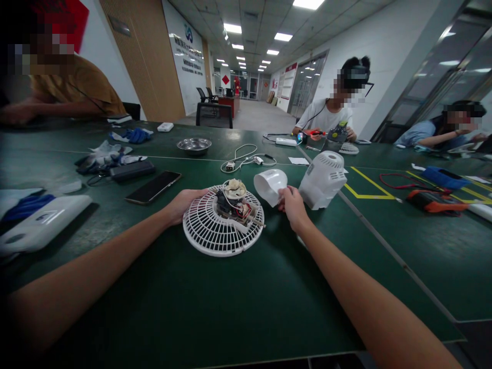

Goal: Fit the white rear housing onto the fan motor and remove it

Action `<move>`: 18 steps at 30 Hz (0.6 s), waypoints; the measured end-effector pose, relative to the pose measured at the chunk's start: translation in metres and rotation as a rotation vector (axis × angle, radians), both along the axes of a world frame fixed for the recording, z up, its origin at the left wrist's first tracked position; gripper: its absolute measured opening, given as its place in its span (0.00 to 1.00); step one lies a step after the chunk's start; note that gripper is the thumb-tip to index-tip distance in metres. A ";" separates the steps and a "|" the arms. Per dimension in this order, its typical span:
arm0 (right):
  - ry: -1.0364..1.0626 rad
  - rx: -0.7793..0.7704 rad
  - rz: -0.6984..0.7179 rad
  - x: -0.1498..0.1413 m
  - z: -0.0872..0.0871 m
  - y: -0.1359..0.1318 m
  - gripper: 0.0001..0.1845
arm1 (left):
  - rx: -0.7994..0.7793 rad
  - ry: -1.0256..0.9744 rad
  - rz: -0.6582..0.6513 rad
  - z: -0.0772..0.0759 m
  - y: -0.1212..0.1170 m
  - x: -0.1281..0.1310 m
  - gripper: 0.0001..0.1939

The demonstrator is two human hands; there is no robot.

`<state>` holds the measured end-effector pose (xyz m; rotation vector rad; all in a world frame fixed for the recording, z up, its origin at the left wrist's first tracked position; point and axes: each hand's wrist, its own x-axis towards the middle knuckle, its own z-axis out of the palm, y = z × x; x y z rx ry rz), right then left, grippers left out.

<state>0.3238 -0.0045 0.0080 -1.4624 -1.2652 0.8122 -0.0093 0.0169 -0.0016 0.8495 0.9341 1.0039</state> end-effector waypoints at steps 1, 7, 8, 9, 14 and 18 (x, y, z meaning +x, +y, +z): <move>0.079 -0.028 0.040 -0.004 0.003 -0.003 0.26 | 0.001 0.002 0.002 0.000 0.000 0.000 0.07; 0.553 0.085 0.268 -0.038 0.016 -0.031 0.26 | 0.022 0.011 0.013 -0.002 0.001 0.000 0.07; 0.521 0.158 0.278 -0.042 0.016 -0.034 0.29 | 0.026 0.011 0.008 -0.003 0.001 0.000 0.07; 0.464 0.221 0.290 -0.044 0.015 -0.038 0.33 | 0.030 0.011 0.001 -0.004 0.002 -0.001 0.07; 0.027 0.389 0.395 -0.046 0.012 -0.048 0.46 | 0.089 0.080 -0.017 -0.008 0.004 -0.002 0.10; -0.266 0.452 0.430 -0.045 0.014 -0.052 0.46 | 0.372 0.354 0.037 -0.007 0.001 -0.003 0.22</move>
